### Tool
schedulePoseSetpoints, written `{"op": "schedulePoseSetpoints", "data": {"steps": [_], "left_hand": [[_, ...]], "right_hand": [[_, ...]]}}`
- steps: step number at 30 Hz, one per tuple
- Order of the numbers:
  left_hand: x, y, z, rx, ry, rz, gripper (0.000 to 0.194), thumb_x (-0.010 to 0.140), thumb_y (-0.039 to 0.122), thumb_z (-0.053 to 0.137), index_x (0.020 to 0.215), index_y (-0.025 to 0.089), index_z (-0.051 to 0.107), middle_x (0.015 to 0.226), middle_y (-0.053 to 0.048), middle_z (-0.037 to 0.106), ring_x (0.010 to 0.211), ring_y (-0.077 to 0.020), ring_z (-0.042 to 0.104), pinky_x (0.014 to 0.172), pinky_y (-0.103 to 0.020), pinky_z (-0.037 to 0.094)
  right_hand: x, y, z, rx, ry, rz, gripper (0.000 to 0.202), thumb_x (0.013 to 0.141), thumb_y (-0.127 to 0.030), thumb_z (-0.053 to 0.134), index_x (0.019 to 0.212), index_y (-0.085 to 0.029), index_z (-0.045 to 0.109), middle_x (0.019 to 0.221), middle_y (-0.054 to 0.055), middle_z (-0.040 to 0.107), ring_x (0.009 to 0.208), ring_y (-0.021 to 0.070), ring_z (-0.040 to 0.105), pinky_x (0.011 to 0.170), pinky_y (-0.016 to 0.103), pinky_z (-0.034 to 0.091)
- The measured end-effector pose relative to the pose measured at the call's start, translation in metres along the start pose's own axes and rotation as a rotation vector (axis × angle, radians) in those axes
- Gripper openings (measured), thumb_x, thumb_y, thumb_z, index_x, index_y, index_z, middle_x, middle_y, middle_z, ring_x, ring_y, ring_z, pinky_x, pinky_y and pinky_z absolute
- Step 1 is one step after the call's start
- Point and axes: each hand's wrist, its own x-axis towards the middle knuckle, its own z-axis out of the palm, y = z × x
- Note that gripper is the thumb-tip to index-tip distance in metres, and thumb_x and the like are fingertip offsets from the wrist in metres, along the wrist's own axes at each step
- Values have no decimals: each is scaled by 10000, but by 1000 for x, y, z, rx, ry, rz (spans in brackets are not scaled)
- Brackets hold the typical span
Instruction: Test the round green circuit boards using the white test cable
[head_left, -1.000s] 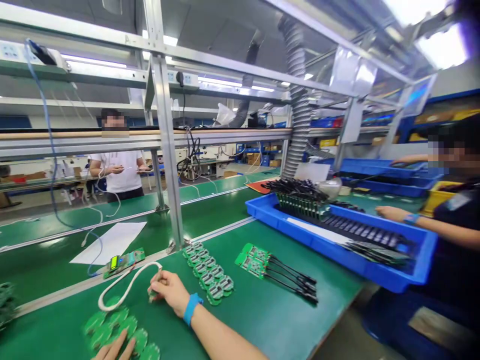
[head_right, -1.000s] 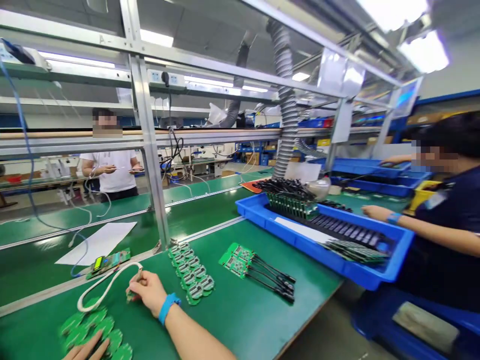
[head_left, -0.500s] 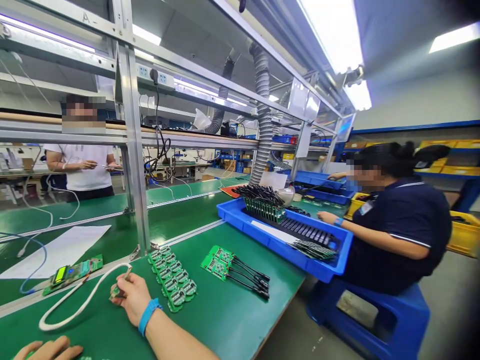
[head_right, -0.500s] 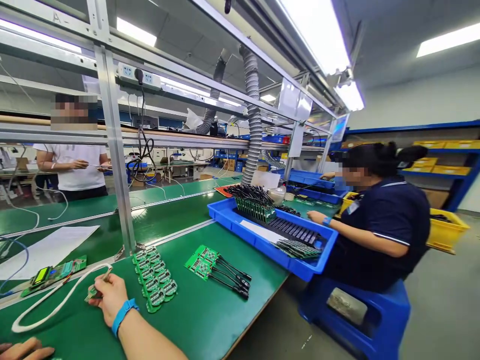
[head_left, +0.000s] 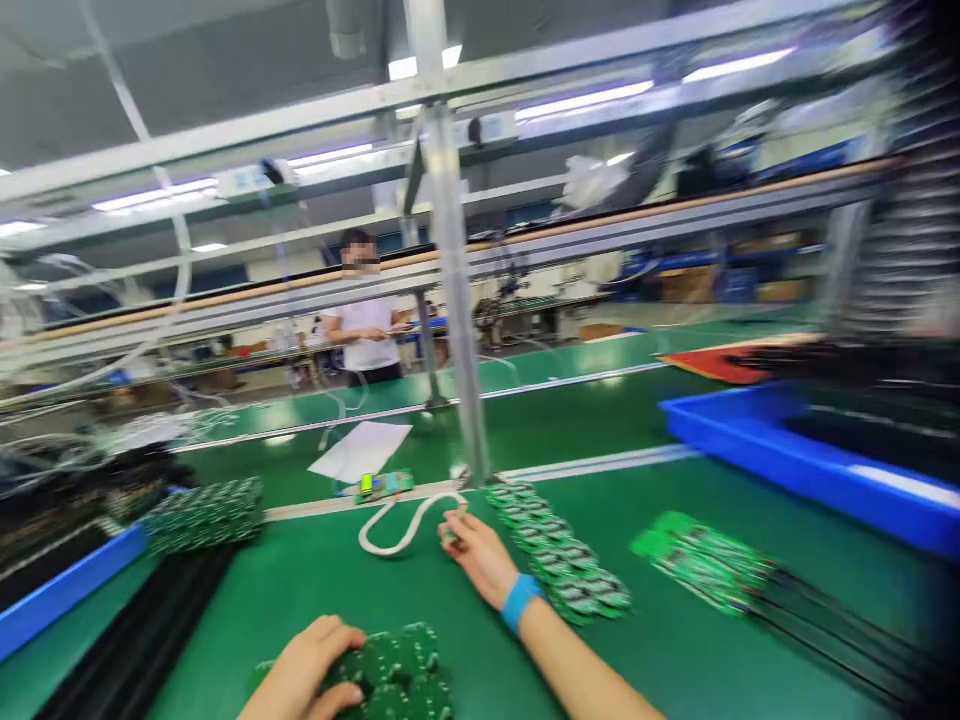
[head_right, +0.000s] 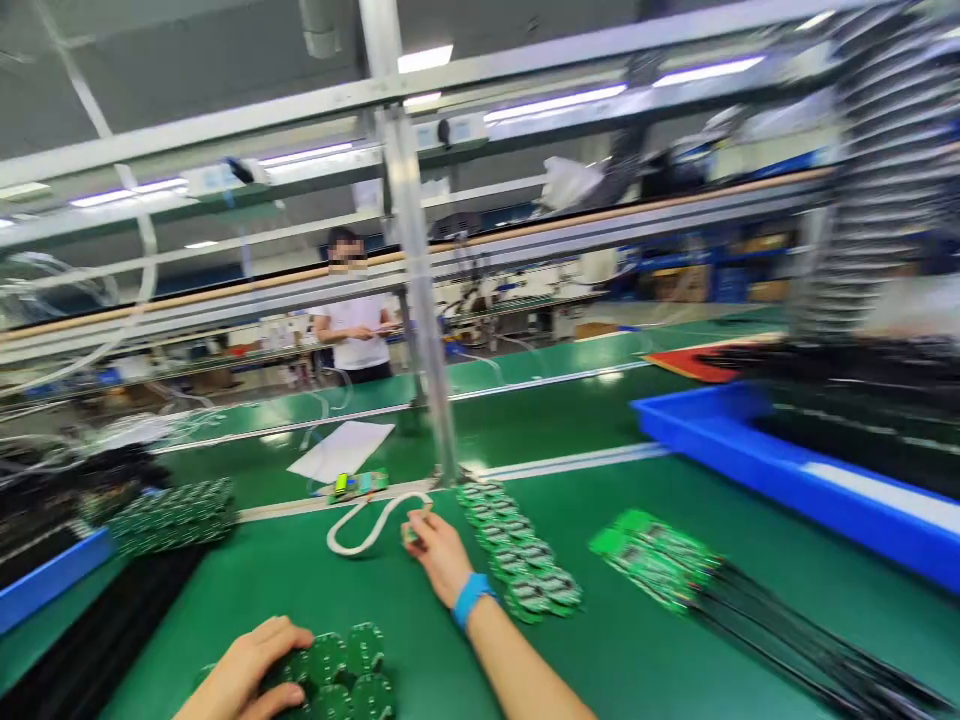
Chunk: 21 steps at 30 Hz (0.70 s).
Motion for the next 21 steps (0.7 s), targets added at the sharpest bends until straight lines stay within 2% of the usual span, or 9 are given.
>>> {"op": "schedulePoseSetpoints", "data": {"steps": [1,3,6,10,13,16,18,21], "left_hand": [[-6,6,-10,13,-3,-46,172,914,319,510,1070,283,572,934,-12,634,842,-191,612,750,-250,493],[-19,11,-33,63,43,-96,181,960,227,414,1020,266,580,923,-16,621,846,-177,592,746,-249,472],[-38,-4,-79,254,196,-117,204,974,221,402,982,247,605,891,-21,629,828,-175,583,728,-250,461],[-60,-61,-153,479,344,-251,146,943,237,505,987,212,641,927,-41,669,871,-210,580,797,-317,452],[-68,-115,-191,594,355,-366,116,905,205,566,945,194,675,898,-51,689,870,-237,579,790,-358,450],[-71,-162,-202,659,305,-465,107,917,247,599,940,171,671,879,-47,674,862,-217,602,784,-364,477],[-71,-186,-199,683,262,-510,157,940,300,596,964,156,653,909,-47,654,869,-200,612,807,-379,491],[-70,-213,-190,696,187,-546,184,957,325,580,986,152,633,966,-54,636,888,-192,615,818,-383,510]], "right_hand": [[1,1,-3,6,-14,22,490,372,-379,952,727,-159,697,634,-12,688,577,83,606,526,162,492],[3,2,-8,9,-39,68,472,386,-359,957,746,-171,716,656,-10,703,593,81,621,535,146,511],[7,3,-15,-48,-4,86,481,378,-332,965,769,-170,737,695,15,720,634,107,649,554,154,554],[8,3,-19,-85,43,125,479,384,-280,959,800,-169,750,740,33,727,666,140,668,563,177,594],[8,0,-18,-90,83,147,464,371,-253,944,786,-176,750,758,43,726,673,159,674,562,189,610],[9,-1,-17,-110,116,173,426,370,-246,919,759,-193,752,768,48,722,676,174,677,560,197,621],[13,0,-18,-132,138,186,393,367,-237,902,730,-214,753,762,55,716,679,192,681,556,206,625],[20,5,-25,-169,174,161,339,373,-247,890,687,-254,761,774,94,707,693,233,689,544,222,622]]}}
